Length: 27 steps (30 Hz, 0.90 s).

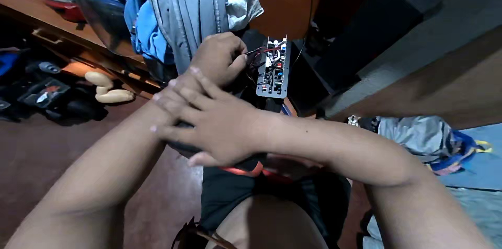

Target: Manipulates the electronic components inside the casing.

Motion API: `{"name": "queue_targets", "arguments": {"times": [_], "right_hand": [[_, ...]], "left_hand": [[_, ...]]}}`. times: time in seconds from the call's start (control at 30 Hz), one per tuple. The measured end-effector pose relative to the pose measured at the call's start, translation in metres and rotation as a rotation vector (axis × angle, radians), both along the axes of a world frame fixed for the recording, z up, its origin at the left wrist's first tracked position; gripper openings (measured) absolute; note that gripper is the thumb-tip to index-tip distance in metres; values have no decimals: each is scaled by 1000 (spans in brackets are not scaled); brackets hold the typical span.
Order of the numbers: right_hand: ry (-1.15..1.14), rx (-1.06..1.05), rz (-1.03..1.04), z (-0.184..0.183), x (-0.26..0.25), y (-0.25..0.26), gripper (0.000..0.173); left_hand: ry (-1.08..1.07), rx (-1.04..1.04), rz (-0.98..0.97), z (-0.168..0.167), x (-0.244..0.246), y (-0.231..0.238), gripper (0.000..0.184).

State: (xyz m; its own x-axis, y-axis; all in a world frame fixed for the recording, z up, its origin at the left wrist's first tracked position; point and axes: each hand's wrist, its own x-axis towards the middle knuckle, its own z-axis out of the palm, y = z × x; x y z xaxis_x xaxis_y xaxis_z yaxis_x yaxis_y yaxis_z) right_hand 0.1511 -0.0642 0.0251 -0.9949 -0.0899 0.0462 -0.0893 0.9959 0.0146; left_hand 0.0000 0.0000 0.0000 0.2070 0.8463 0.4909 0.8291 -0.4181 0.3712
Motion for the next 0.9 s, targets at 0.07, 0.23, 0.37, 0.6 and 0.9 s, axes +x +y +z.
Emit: {"name": "queue_targets", "arguments": {"times": [0.07,0.23,0.37,0.6,0.9], "right_hand": [[3,-158,172,9,5,-7,53],[425,-242,155,26,9,108,36],[212,-276,-581,79,38,145,25],[-113,-285,-740,71,26,131,21],[-39,124,-554,60,29,129,21]], "left_hand": [[7,56,6,-3,-1,-2,36],[102,2,57,15,7,-19,26],[77,149,-21,-3,-2,-4,30],[81,175,-20,-2,-1,-6,27],[4,42,-67,0,-2,-3,29]]}}
